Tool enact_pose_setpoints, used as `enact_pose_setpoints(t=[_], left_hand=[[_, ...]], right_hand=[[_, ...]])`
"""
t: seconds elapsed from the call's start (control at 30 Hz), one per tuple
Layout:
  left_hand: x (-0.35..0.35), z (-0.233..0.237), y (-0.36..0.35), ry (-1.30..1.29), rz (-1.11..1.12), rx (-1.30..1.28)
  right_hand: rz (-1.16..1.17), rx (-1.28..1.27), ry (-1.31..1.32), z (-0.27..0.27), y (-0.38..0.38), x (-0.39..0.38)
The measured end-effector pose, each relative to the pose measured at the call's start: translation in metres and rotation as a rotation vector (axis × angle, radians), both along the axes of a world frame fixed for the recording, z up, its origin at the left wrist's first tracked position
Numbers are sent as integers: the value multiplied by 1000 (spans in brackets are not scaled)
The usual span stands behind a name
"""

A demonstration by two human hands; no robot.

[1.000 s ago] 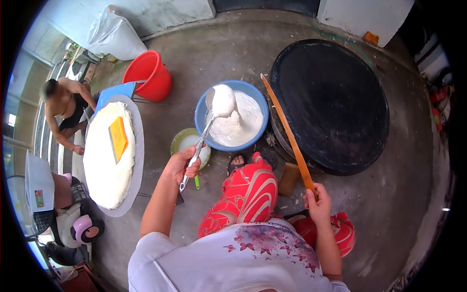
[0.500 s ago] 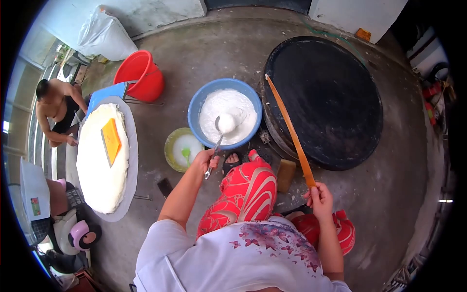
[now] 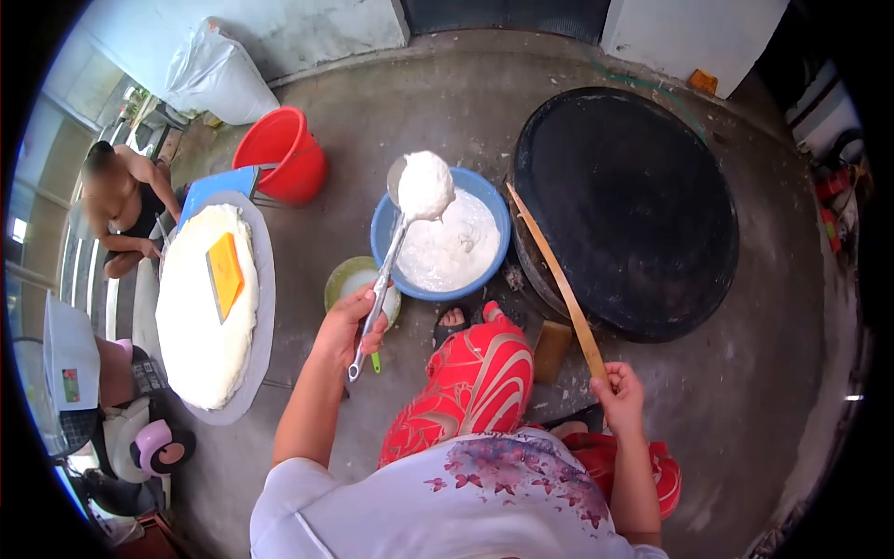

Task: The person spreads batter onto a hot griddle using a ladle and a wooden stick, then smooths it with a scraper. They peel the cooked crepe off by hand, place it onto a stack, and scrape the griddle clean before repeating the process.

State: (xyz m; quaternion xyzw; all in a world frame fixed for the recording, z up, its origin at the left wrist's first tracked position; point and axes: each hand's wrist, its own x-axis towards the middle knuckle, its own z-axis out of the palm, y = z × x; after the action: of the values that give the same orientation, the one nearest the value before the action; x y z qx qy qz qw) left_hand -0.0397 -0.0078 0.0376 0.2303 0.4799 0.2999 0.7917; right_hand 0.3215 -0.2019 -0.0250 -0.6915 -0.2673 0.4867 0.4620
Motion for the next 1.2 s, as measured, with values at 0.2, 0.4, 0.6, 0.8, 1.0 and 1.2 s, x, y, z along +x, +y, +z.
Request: enact_pose_setpoints(t=[0.2,0.4,0.6,0.8,1.0,1.2], left_hand=[[50,51,22,-150,-14,173],[133,45,56,-180,-21,199],[207,2,84,-149,-47,233],[245,-46,93,24,17,294],[245,-59,79,113,64,293],[241,-62,75,164,39,371]], right_hand=[[-26,100,-42,0,8,6],[-43,169,-299,5,19,21],[-36,251,-696,33,45,29],[65,282,-821,33,91,37],[128,237,-902,10,132,43],[119,211,-784,-7,128,52]])
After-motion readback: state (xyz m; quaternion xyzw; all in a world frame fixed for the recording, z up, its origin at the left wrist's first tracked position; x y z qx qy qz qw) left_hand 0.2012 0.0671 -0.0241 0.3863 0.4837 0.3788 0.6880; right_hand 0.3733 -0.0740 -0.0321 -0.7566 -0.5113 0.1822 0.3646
